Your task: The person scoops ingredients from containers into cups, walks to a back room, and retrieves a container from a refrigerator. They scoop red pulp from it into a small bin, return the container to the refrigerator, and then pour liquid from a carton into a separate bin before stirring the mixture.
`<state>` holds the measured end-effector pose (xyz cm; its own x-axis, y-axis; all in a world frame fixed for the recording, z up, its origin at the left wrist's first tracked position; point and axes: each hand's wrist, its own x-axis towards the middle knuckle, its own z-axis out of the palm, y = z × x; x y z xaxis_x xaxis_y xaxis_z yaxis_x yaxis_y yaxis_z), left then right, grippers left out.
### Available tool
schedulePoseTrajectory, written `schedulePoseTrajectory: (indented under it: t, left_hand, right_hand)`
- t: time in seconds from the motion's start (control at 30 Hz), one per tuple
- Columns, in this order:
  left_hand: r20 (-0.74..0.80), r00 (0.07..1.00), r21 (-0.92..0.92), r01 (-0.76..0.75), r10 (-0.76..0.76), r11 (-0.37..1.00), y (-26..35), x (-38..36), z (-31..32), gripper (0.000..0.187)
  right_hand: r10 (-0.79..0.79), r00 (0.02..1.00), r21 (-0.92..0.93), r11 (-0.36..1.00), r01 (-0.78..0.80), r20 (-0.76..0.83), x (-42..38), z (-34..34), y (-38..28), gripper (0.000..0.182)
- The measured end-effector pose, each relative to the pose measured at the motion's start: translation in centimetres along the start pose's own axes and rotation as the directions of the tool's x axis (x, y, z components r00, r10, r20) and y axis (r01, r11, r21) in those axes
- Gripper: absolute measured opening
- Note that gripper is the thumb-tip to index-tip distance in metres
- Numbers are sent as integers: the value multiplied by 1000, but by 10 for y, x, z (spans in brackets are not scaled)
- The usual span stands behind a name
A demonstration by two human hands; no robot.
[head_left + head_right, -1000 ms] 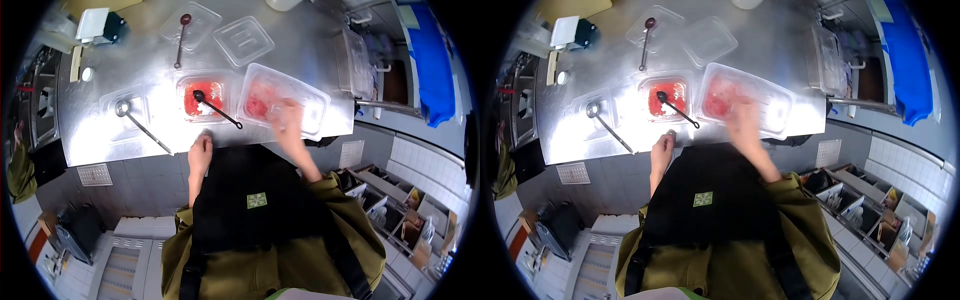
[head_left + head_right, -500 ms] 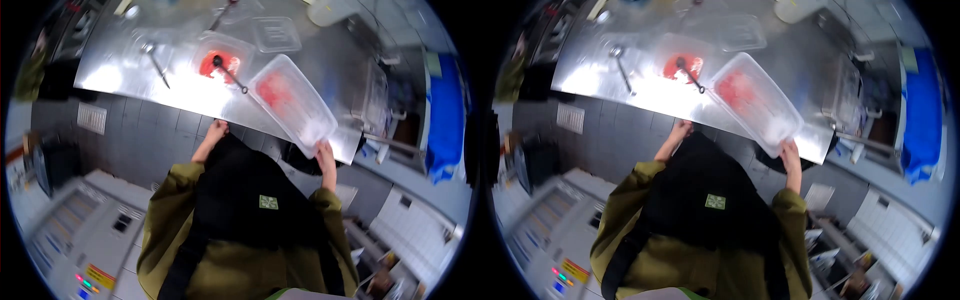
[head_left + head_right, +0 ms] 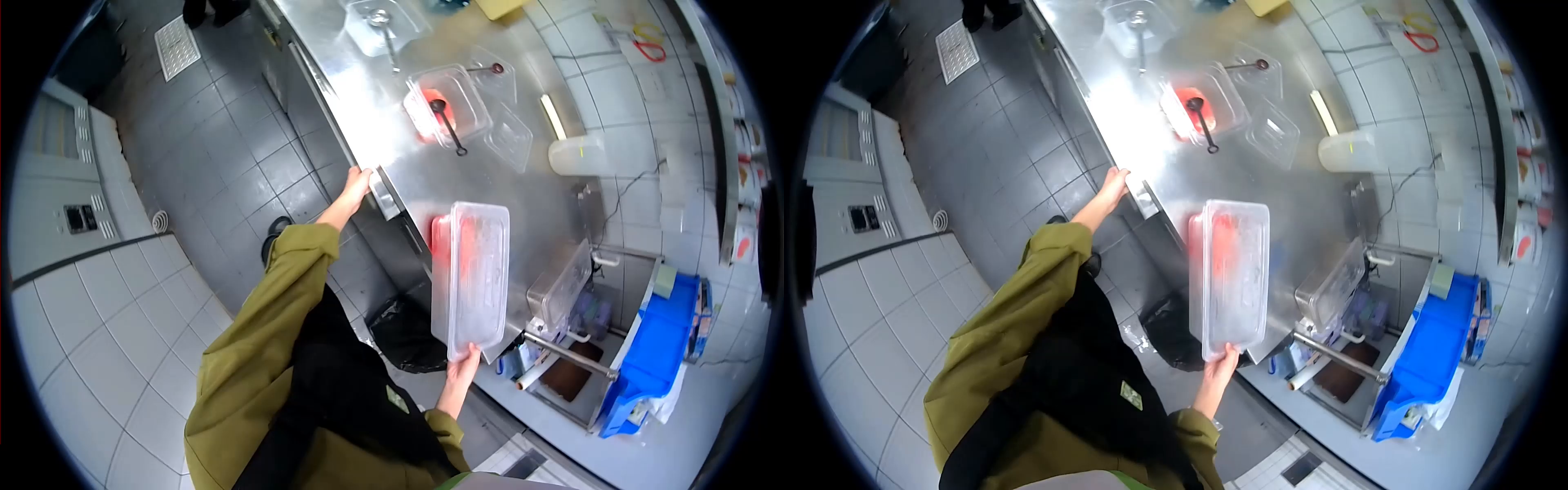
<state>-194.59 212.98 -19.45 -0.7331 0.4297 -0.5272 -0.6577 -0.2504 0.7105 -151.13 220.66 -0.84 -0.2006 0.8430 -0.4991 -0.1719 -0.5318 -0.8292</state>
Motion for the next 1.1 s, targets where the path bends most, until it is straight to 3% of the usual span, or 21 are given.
schedulePoseTrajectory:
  t: [0.03,0.1,0.17,0.2,0.27,0.3,0.37,0.43,0.5,0.57,0.63,0.7,0.77,0.9,0.93,1.0,1.07,1.1]
  left_hand:
    - [-3,1000,38,-16,16,999,16,-24,-16,30]
    - [14,993,309,-119,120,944,44,-60,-71,33]
    - [-27,1000,473,23,-11,881,53,-66,-161,47]
    - [-166,983,628,44,79,777,92,-90,-189,43]
    - [-279,959,739,181,51,649,132,-84,-280,49]
    - [-283,896,922,156,342,355,155,-84,-313,48]
    - [-305,798,952,254,520,169,225,-85,-346,45]
    - [-218,749,972,224,625,71,277,-54,-406,42]
    - [-14,704,972,177,710,-156,318,-17,-449,45]
    - [-27,660,982,156,751,-102,349,21,-479,47]
    - [-68,669,963,238,740,-126,372,49,-486,49]
    - [-96,604,949,295,791,-110,381,72,-501,47]
    - [-172,570,920,385,804,-76,389,103,-540,54]
    - [-95,519,913,385,850,-133,398,121,-554,52]
    - [187,533,972,23,825,-235,405,138,-595,48]
    - [523,524,828,-500,672,-254,443,173,-738,48]
    - [382,627,918,-343,679,-200,451,180,-744,49]
    - [260,589,958,-253,765,-131,449,169,-730,48]
  right_hand:
    - [-28,1000,-42,999,28,12,-8,-6,-2,48]
    - [-38,999,-186,982,44,34,-40,11,-13,48]
    - [23,997,-248,969,-5,72,-73,33,-20,56]
    - [44,994,-287,958,-13,104,-90,50,-21,62]
    - [133,977,-324,943,-72,168,-113,82,-12,62]
    - [162,972,-350,932,-93,173,-121,99,-1,61]
    - [276,947,-392,899,-195,163,-123,116,40,60]
    - [381,916,-430,853,-295,126,-127,143,90,54]
    - [430,902,-494,793,-356,38,-110,143,152,53]
    - [459,887,-472,794,-382,54,-98,177,203,50]
    - [477,875,-405,819,-406,87,-76,205,249,48]
    - [485,873,-333,834,-440,60,-48,230,289,51]
    - [418,904,-280,882,-380,87,-13,260,329,55]
    - [293,950,-80,955,-285,108,64,322,402,45]
    - [285,954,-21,959,-284,98,85,331,419,37]
    - [185,975,109,974,-198,122,100,380,446,31]
    - [74,996,241,967,-83,44,123,409,482,27]
    - [35,999,311,950,-30,-10,136,419,501,23]
